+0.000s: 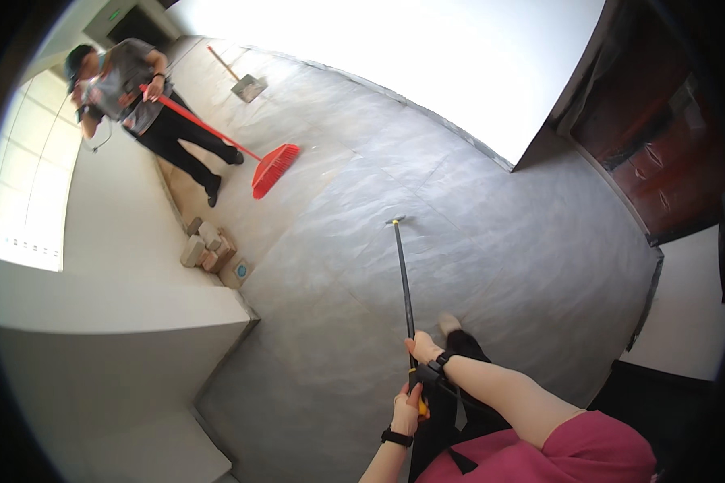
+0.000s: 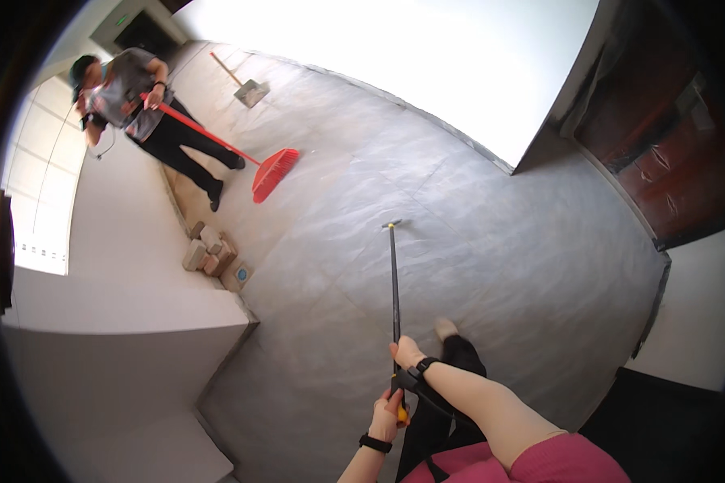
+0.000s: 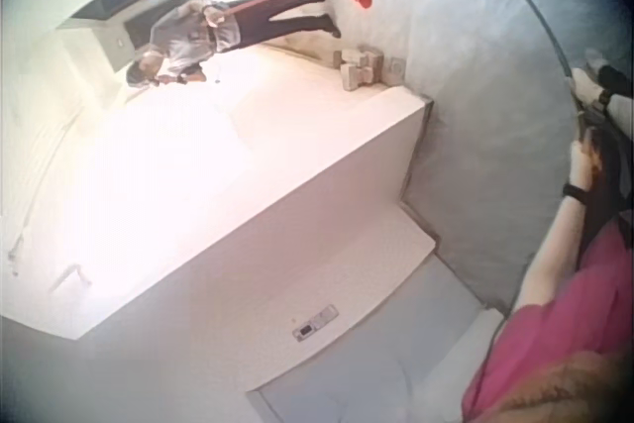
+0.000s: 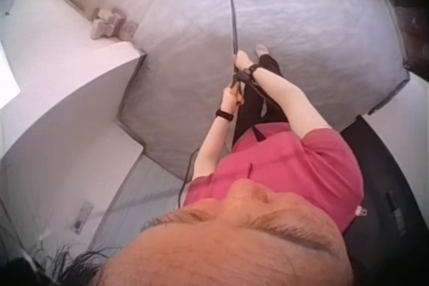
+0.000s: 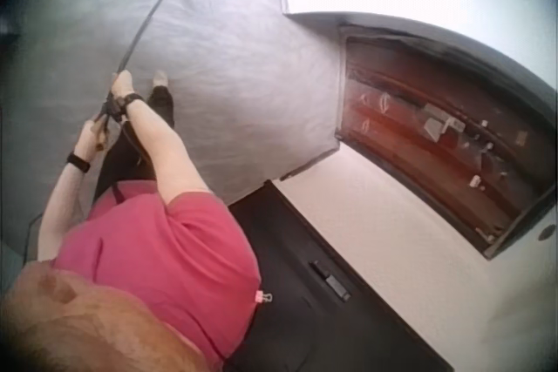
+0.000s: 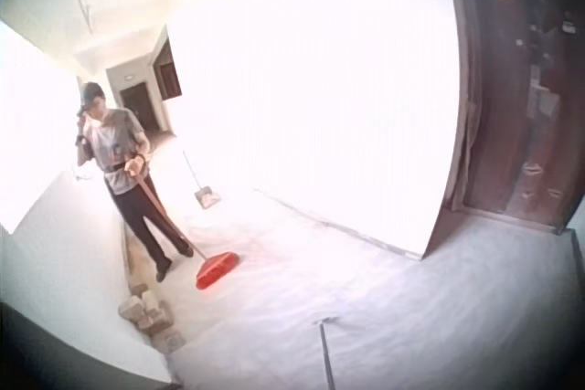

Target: Scraping residue from a concrete floor in a hallway or balcony area.

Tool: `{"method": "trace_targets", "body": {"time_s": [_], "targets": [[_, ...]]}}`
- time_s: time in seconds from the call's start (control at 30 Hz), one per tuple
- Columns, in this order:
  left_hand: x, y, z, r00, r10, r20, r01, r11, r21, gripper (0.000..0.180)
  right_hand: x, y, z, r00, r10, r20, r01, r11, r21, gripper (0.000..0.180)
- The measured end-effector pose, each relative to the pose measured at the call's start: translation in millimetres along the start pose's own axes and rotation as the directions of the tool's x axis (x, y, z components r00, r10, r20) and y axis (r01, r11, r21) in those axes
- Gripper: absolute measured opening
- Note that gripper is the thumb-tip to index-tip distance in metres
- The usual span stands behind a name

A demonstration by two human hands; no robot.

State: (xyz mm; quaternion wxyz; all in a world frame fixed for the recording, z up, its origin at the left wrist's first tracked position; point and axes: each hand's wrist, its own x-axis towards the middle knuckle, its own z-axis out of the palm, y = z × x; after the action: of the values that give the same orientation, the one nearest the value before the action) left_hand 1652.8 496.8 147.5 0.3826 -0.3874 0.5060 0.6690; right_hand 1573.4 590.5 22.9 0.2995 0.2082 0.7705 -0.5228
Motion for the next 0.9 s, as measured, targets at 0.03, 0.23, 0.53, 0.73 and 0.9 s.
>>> {"method": "trace_targets", "body": {"time_s": [0.03,0.23,0.53,0.73,0.9], "targets": [[9,15,4,1.000,0.013,0.002,-0.013,1.000,-0.008,0.028,15,-11,-4,0.997,-0.059,-0.057,0.053,0.994,-0.098,0.021],[68,75,41,0.995,-0.090,0.047,0.100,0.942,-0.319,0.021,93,-47,-42,0.998,-0.016,-0.053,0.001,0.963,-0.269,0.028],[25,121,59,0.954,-0.294,-0.067,0.269,0.930,-0.250,0.021,83,-22,-29,0.985,-0.168,0.042,0.173,0.957,-0.234,0.026],[59,183,70,0.965,-0.258,-0.039,0.255,0.964,-0.072,0.022,140,-101,-84,0.967,0.079,0.242,-0.083,0.997,0.007,0.027],[39,189,30,0.966,-0.258,-0.032,0.255,0.963,-0.091,0.030,115,-121,-59,0.987,-0.148,0.058,0.153,0.982,-0.108,0.030]]}}
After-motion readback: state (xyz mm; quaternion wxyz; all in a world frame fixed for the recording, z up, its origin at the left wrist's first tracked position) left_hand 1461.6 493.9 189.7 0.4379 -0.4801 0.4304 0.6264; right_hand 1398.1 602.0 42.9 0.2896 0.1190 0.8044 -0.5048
